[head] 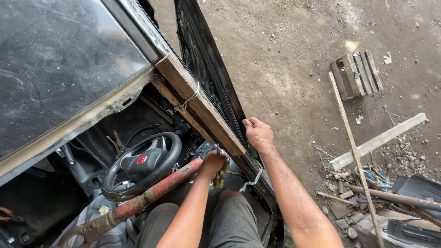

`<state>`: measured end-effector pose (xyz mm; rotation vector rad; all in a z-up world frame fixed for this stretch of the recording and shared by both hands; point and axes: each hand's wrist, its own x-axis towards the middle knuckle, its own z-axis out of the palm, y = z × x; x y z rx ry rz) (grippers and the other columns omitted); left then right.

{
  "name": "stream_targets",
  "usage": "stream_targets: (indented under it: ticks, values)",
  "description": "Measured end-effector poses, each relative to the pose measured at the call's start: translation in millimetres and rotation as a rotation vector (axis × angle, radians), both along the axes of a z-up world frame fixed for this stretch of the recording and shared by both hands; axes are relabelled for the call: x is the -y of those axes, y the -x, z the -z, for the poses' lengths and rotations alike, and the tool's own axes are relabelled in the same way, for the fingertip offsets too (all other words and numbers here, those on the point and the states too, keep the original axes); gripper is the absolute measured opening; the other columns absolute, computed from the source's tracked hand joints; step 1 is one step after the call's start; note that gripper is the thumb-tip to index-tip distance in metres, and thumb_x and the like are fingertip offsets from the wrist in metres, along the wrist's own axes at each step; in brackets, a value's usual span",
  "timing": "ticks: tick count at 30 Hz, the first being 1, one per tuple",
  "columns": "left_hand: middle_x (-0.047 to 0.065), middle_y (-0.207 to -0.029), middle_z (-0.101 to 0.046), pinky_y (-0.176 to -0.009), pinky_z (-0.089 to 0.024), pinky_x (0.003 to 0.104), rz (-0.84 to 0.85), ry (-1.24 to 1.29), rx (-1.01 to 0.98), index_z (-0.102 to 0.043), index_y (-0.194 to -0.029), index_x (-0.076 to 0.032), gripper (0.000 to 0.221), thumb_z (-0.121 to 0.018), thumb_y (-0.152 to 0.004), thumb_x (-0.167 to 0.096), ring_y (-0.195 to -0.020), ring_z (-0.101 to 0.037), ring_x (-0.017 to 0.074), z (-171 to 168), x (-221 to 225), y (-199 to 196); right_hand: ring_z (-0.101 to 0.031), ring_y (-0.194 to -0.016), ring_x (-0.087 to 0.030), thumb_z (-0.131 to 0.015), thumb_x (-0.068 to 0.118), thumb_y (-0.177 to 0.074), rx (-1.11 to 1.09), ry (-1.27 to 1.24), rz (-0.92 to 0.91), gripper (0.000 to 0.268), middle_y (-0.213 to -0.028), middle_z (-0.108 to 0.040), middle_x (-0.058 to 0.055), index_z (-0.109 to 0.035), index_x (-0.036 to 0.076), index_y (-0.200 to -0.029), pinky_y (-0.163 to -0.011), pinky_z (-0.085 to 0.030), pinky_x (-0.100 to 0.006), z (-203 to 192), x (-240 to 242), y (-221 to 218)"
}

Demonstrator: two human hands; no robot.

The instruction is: The person sits in a small vehicle and uses pliers to twist wire, securing a wooden board along the windshield frame. They reposition the wire at several points along the frame, then pick up a hammer and tap the board to seat it against the frame.

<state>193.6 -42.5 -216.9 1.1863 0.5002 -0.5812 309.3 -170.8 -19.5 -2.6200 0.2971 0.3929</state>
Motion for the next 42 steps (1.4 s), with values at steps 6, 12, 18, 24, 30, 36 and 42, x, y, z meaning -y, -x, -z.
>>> stream_targets:
  ticks: [6, 12, 18, 24, 30, 36, 42]
  values:
    - [0.005, -0.065, -0.066, -0.051, -0.047, 0.034, -0.011, -0.068, 0.088, -0.070, -0.078, -0.005, 0.009, -0.063, -0.084, -0.004, -0.054, -0.061, 0.0166, 8.1, 22.1, 1.4, -0.071, -0.090, -0.033, -0.059, 0.053, -0.096, 0.032, 0.016, -0.010, 0.034, -0.090, -0.075, -0.009, -0.074, 0.025, -0.110, -0.079, -0.055, -0.046, 7.8, 3.8, -8.8]
    - [0.007, -0.073, -0.063, -0.055, -0.049, 0.033, -0.333, 0.359, 0.075, -0.064, -0.084, -0.001, 0.013, -0.061, -0.091, -0.011, -0.061, -0.060, 0.0172, 2.8, -55.3, -5.4, -0.072, -0.091, -0.032, -0.059, 0.051, -0.096, 0.033, -0.026, 0.007, 0.034, -0.092, -0.075, -0.010, -0.074, 0.024, -0.110, -0.081, -0.056, -0.045, 6.2, 4.4, -3.4]
    - [0.009, -0.079, -0.063, -0.056, -0.052, 0.034, -0.511, 0.471, -0.047, -0.064, -0.099, -0.003, 0.014, -0.061, -0.087, -0.011, -0.064, -0.063, 0.0188, -94.7, -102.3, -20.6, -0.070, -0.094, -0.035, -0.056, 0.052, -0.099, 0.007, 0.030, -0.048, 0.036, -0.093, -0.074, -0.011, -0.072, 0.021, -0.109, -0.082, -0.054, -0.047, -1.8, -1.9, -8.1]
    - [0.007, -0.075, -0.059, -0.052, -0.052, 0.037, -0.475, 0.435, -0.041, -0.057, -0.089, -0.006, 0.007, -0.061, -0.091, -0.011, -0.058, -0.062, 0.0215, -73.2, -94.7, -25.6, -0.069, -0.094, -0.035, -0.055, 0.053, -0.099, 0.010, 0.034, -0.029, 0.035, -0.094, -0.075, -0.011, -0.071, 0.024, -0.109, -0.082, -0.054, -0.048, -0.9, -1.3, -1.1]
    - [0.011, -0.072, -0.067, -0.046, -0.048, 0.035, -0.301, 0.209, 0.000, -0.063, -0.091, -0.003, 0.008, -0.058, -0.090, -0.009, -0.051, -0.058, 0.0198, -69.3, -63.3, -15.7, -0.070, -0.096, -0.036, -0.055, 0.054, -0.099, 0.012, 0.045, -0.024, 0.035, -0.096, -0.075, -0.011, -0.071, 0.025, -0.110, -0.083, -0.054, -0.048, 11.3, 3.6, -4.1]
    - [0.008, -0.074, -0.065, -0.047, -0.046, 0.031, -0.458, 0.496, -0.200, -0.064, -0.095, -0.006, 0.004, -0.062, -0.093, -0.008, -0.053, -0.056, 0.0173, -83.8, -32.2, 9.3, -0.070, -0.097, -0.033, -0.059, 0.050, -0.097, 0.003, -0.005, -0.031, 0.034, -0.100, -0.076, -0.010, -0.073, 0.024, -0.113, -0.083, -0.055, -0.045, 9.4, 7.8, -5.8]
    - [0.006, -0.077, -0.068, -0.051, -0.046, 0.032, -0.552, 0.701, -0.229, -0.065, -0.094, -0.006, 0.012, -0.058, -0.093, -0.016, -0.059, -0.060, 0.0177, -68.8, -44.4, -3.8, -0.075, -0.098, -0.026, -0.064, 0.047, -0.094, -0.184, -0.112, -0.063, 0.039, -0.105, -0.079, -0.009, -0.075, 0.019, -0.117, -0.089, -0.057, -0.038, -5.3, 15.3, -30.2]
